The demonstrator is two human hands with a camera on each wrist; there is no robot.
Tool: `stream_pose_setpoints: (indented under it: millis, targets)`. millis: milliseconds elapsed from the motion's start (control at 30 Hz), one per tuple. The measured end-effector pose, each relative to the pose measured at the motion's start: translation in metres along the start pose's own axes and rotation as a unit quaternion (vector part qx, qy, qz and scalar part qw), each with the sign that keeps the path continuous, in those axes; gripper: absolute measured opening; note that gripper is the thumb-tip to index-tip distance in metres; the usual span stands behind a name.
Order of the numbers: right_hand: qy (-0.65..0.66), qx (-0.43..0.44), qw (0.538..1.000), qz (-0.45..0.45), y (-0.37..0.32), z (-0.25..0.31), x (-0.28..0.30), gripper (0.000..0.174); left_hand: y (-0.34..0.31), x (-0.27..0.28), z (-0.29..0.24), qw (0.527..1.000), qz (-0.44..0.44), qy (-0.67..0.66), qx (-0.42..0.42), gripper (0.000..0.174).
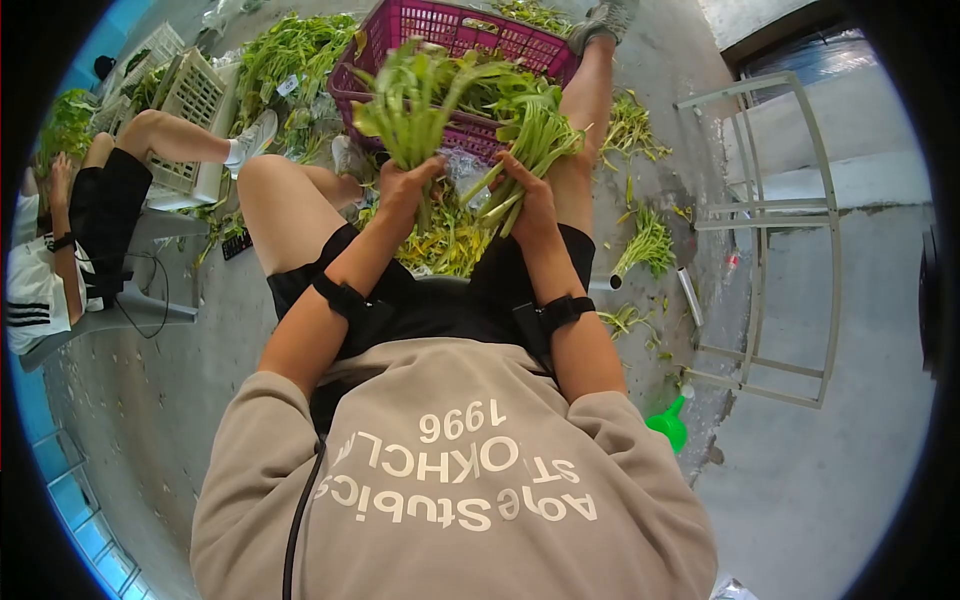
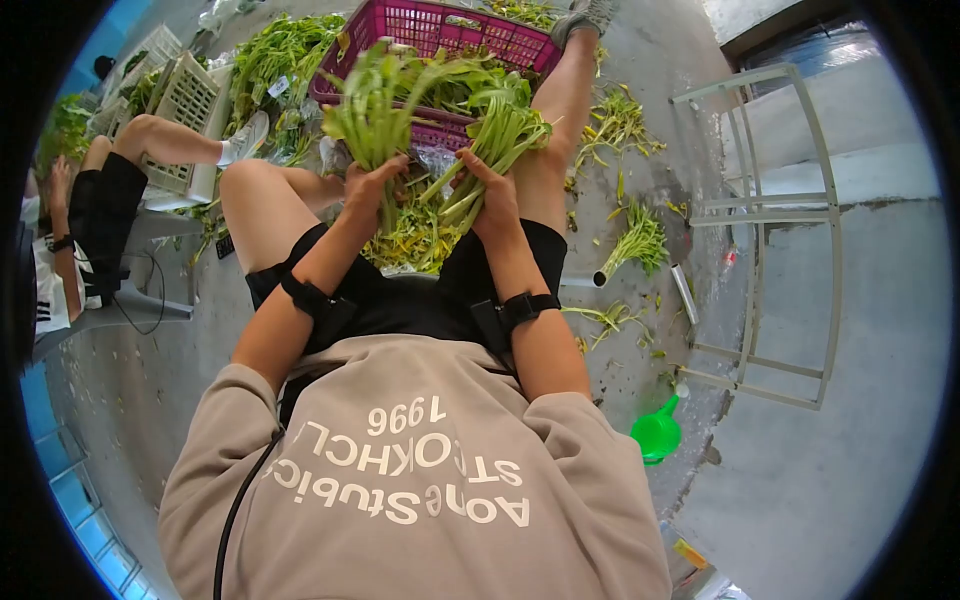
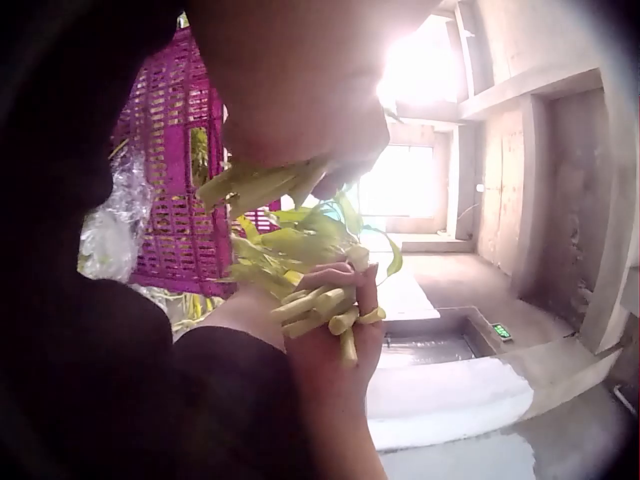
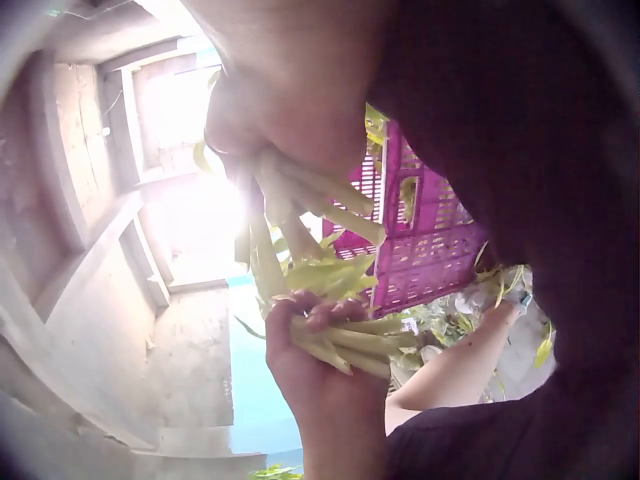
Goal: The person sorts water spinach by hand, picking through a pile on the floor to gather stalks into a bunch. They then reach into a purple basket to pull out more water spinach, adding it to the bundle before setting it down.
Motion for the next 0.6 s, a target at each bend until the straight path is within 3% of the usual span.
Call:
stream_pose_setpoints:
  millis: [100,200,267,333,400,467,533,600]
  targets:
    - [-0.013,-0.013,1.0,0.009,0.001,-0.002,-0.001,0.015,0.017,0.03,-0.012,0.985,-0.087,-0.127,-0.08,0.013]
    - [-0.001,0.012,1.0,-0.002,-0.001,0.004,-0.004,0.016,0.024,0.04,-0.024,0.98,-0.05,-0.163,-0.099,0.013]
    - [-0.016,-0.004,1.0,0.001,0.004,-0.004,-0.001,0.018,0.022,0.043,-0.02,0.981,-0.041,-0.172,-0.077,0.013]
    - [-0.013,-0.017,1.0,0.002,0.008,-0.009,-0.001,0.019,0.021,0.034,0.007,0.993,-0.004,-0.105,0.054,0.022]
    - [-0.009,-0.026,1.0,0.0,0.01,-0.012,0.0,0.019,0.015,0.026,0.008,0.996,-0.007,-0.078,0.043,0.026]
    - [-0.026,-0.013,1.0,0.007,0.009,-0.009,0.001,0.02,0.002,0.006,0.005,0.999,0.049,0.006,0.019,0.024]
    - [-0.021,-0.008,1.0,0.001,0.008,-0.007,0.003,0.016,-0.005,-0.003,0.007,0.998,0.054,0.002,0.032,0.022]
    - [-0.016,-0.003,1.0,-0.003,0.008,-0.005,0.002,0.014,-0.01,-0.015,0.009,0.992,0.117,0.003,0.05,0.024]
Point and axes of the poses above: each hand's wrist, its own y-axis towards the middle knuckle, its own x-axis out of the back of the hand, z = x × y, the point moved 9 cm from there along y, towards the middle knuckle, and after that the axes turned 10 degrees about -z, right-handed, at the moved point
